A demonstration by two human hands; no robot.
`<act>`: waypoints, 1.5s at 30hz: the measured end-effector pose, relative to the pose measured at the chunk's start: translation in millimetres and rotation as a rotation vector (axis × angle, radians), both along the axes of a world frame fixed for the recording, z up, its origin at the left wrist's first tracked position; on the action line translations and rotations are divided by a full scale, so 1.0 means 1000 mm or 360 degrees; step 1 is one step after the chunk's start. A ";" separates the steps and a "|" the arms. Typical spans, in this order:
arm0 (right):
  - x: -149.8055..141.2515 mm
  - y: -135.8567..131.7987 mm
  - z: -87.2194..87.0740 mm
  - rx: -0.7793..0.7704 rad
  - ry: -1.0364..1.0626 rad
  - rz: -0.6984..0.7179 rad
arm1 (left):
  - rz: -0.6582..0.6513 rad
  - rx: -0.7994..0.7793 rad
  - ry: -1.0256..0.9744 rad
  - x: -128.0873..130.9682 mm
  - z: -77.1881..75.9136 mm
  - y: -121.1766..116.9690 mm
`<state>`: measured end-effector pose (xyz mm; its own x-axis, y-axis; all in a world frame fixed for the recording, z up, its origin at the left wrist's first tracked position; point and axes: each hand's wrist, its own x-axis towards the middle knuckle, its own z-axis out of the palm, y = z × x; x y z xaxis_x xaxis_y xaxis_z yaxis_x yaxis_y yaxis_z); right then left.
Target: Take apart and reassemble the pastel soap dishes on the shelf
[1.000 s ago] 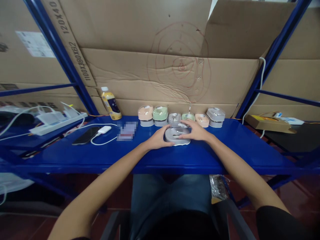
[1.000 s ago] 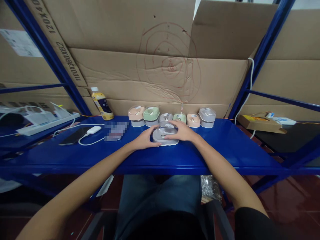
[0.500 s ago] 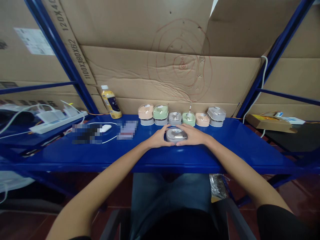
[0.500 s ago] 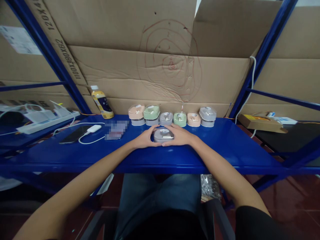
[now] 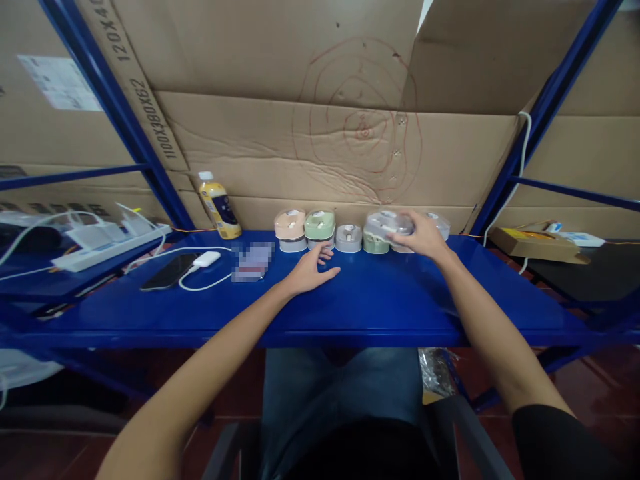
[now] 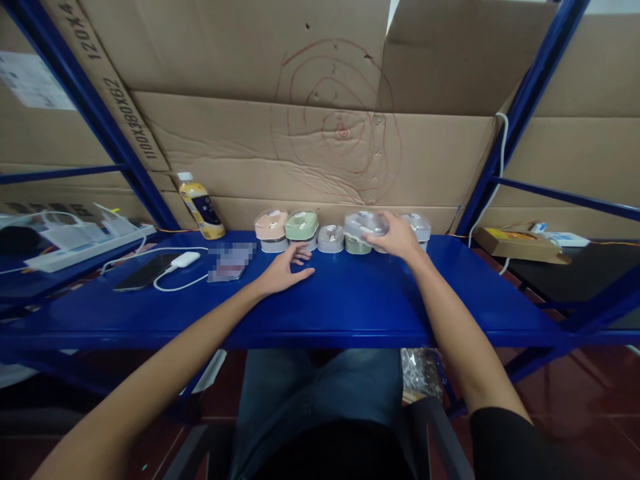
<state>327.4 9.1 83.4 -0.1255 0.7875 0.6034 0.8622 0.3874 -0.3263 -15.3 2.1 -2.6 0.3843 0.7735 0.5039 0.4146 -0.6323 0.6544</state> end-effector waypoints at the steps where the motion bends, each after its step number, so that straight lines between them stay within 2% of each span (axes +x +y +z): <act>1: 0.004 0.008 0.001 0.0033 -0.0024 -0.0203 | 0.0005 0.0013 0.0024 0.000 0.000 0.000; 3: 0.006 0.023 0.000 0.0062 -0.0124 -0.0543 | 0.0014 0.0036 0.0085 0.001 -0.001 -0.001; 5: 0.002 0.036 -0.007 0.0065 -0.0281 -0.0731 | 0.0029 0.0057 0.0161 0.002 -0.001 -0.004; 8: -0.007 0.047 -0.020 0.0053 -0.0493 -0.0844 | 0.0070 0.0173 0.0344 0.005 0.003 -0.009; 10: -0.010 0.051 -0.027 0.0049 -0.0542 -0.0913 | 0.0112 0.0361 0.0539 0.012 0.010 -0.008; 14: -0.011 0.054 -0.037 0.0132 -0.0567 -0.1011 | 0.0181 0.0723 0.0968 0.043 0.028 0.013; 16: -0.011 0.053 -0.039 0.0174 -0.0581 -0.1010 | 0.0265 0.0722 0.1132 0.064 0.034 0.028; 18: -0.012 0.052 -0.040 0.0180 -0.0572 -0.0990 | 0.0419 0.0613 0.1246 0.085 0.036 0.040; 21: -0.013 0.045 -0.037 0.0173 -0.0499 -0.0940 | 0.0588 0.0427 0.1323 0.103 0.033 0.041; 24: -0.014 0.034 -0.029 0.0220 -0.0339 -0.0807 | 0.0566 0.0410 0.1269 0.100 0.028 0.024; 26: -0.016 0.025 -0.023 0.0265 -0.0267 -0.0584 | 0.0452 0.0450 0.1169 0.088 0.026 0.006; 29: -0.024 0.010 -0.018 0.0265 -0.0297 -0.0037 | 0.0261 0.0445 0.0890 0.064 0.025 -0.022; 31: -0.035 0.001 -0.021 0.0191 -0.0332 0.0357 | 0.0283 0.0428 0.0740 0.050 0.025 -0.035; 33: -0.048 -0.006 -0.028 0.0048 -0.0350 0.0674 | 0.0316 0.0354 0.0664 0.037 0.026 -0.042; 35: -0.061 -0.012 -0.036 -0.0134 -0.0373 0.0886 | 0.0171 0.0239 0.0638 0.027 0.029 -0.042; 39: -0.079 -0.021 -0.046 -0.0400 -0.0427 0.1034 | -0.0353 0.0186 0.0546 0.014 0.034 -0.028; 41: -0.082 -0.025 -0.048 -0.0450 -0.0405 0.0984 | -0.0417 0.0157 0.0466 0.010 0.032 -0.021; 45: -0.077 -0.025 -0.048 -0.0461 -0.0250 0.0924 | -0.0367 -0.0050 0.0311 0.008 0.021 -0.015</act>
